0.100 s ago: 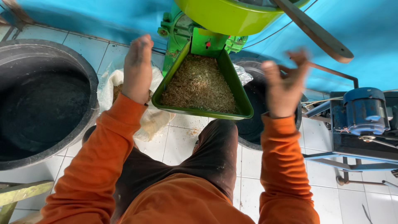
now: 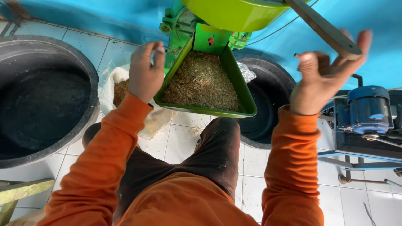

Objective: The person sits on the floor beside a green milling machine and uses a wooden scoop to move milled grain from the machine's collection tray into a woven sack. They occasionally pick debris out of the grain by hand, sweep residual grain from the tray with the scoop, and press and gather the grain inside the sack.

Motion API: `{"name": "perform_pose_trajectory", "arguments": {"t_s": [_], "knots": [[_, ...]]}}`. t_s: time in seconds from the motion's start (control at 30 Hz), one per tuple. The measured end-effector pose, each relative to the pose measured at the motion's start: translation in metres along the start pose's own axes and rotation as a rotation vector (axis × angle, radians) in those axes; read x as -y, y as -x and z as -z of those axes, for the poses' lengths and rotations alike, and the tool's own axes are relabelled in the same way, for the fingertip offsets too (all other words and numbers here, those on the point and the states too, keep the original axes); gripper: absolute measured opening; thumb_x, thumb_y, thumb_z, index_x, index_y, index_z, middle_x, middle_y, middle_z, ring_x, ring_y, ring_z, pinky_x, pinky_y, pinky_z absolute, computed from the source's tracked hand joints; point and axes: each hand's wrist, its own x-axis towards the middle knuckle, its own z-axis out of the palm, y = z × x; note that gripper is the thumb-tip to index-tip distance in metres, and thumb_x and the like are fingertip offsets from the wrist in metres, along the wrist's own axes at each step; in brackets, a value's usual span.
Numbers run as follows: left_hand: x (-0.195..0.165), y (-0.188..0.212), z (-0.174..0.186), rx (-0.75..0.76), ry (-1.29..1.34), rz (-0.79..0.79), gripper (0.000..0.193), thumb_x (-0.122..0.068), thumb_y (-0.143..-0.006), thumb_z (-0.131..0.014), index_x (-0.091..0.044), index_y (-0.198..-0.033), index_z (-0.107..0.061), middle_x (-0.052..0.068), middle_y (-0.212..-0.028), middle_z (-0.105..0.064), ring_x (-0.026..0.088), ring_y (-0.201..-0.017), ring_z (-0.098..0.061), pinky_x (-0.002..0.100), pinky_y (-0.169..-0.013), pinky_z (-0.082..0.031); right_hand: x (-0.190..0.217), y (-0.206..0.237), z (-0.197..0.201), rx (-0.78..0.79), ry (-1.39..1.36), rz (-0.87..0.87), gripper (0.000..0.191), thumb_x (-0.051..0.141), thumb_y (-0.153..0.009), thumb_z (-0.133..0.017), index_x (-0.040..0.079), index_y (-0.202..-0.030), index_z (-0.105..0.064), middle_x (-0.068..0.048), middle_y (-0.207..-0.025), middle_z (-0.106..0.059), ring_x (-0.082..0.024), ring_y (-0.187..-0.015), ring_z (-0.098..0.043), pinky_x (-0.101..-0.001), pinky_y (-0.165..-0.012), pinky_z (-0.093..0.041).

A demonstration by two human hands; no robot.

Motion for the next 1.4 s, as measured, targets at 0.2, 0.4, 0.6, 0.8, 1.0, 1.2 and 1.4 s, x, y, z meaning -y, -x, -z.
{"name": "perform_pose_trajectory", "arguments": {"t_s": [0.2,0.4,0.6,0.8,1.0,1.2,1.4], "knots": [[-0.007,0.019,-0.027,-0.083,-0.444,-0.359,0.038,-0.038,-0.11,-0.057,-0.004,-0.115,-0.075,0.019,-0.131,-0.066,0.052,-0.133,-0.046,0.064,-0.105,-0.038,0.011,-0.037,-0.005,0.205,-0.232,0.073,0.053,0.016,-0.105,-0.082,0.005,-0.145,-0.049,-0.018,-0.147,-0.06,-0.018,-0.075,-0.064,-0.0286,-0.062,-0.055],[-0.023,0.018,-0.042,0.074,-0.406,-0.47,0.041,-0.039,-0.11,-0.056,-0.003,-0.119,-0.073,0.022,-0.138,-0.062,0.051,-0.143,-0.039,0.069,-0.112,-0.032,0.042,-0.059,-0.033,0.093,-0.155,0.222,0.017,0.014,-0.115,-0.064,0.002,-0.12,-0.053,-0.018,-0.121,-0.066,-0.021,-0.079,-0.065,-0.0327,-0.072,-0.058],[-0.016,0.023,-0.035,0.143,-0.457,-0.524,0.036,-0.028,-0.108,-0.056,0.0,-0.128,-0.067,0.023,-0.139,-0.059,0.051,-0.144,-0.039,0.067,-0.115,-0.032,0.112,-0.019,0.033,0.162,0.116,0.336,0.021,0.019,-0.116,-0.063,0.001,-0.119,-0.053,-0.02,-0.115,-0.067,-0.021,-0.076,-0.066,-0.0317,-0.069,-0.057],[-0.006,0.027,-0.03,0.16,-0.38,-0.521,0.029,-0.017,-0.104,-0.059,-0.001,-0.126,-0.067,0.02,-0.134,-0.063,0.049,-0.142,-0.042,0.064,-0.114,-0.033,0.178,0.071,0.067,0.514,0.136,0.273,0.029,0.025,-0.115,-0.067,0.001,-0.119,-0.049,-0.023,-0.107,-0.068,-0.021,-0.071,-0.068,-0.0305,-0.066,-0.057],[-0.015,0.001,-0.048,0.354,-0.419,-0.485,0.02,-0.01,-0.092,-0.064,-0.011,-0.107,-0.077,0.014,-0.113,-0.07,0.039,-0.123,-0.057,0.057,-0.107,-0.042,0.155,0.092,0.075,0.161,0.258,0.091,0.037,0.03,-0.114,-0.07,0.002,-0.118,-0.046,-0.026,-0.099,-0.069,-0.022,-0.067,-0.07,-0.0293,-0.063,-0.057],[-0.028,-0.063,-0.147,0.713,-0.68,-0.697,0.013,-0.011,-0.089,-0.069,-0.018,-0.093,-0.079,0.011,-0.102,-0.07,0.035,-0.111,-0.061,0.052,-0.092,-0.046,0.117,0.114,0.084,0.042,0.264,-0.014,0.04,0.03,-0.11,-0.073,0.004,-0.118,-0.044,-0.028,-0.095,-0.071,-0.022,-0.066,-0.074,-0.0275,-0.061,-0.058],[-0.022,-0.072,-0.21,0.843,-1.01,-0.922,0.017,-0.013,-0.085,-0.07,-0.027,-0.084,-0.08,0.001,-0.092,-0.071,0.028,-0.111,-0.062,0.056,-0.094,-0.042,0.089,0.122,0.098,0.12,0.315,-0.075,0.039,0.026,-0.105,-0.073,0.002,-0.114,-0.045,-0.031,-0.099,-0.072,-0.027,-0.077,-0.078,-0.0275,-0.064,-0.067]]}}
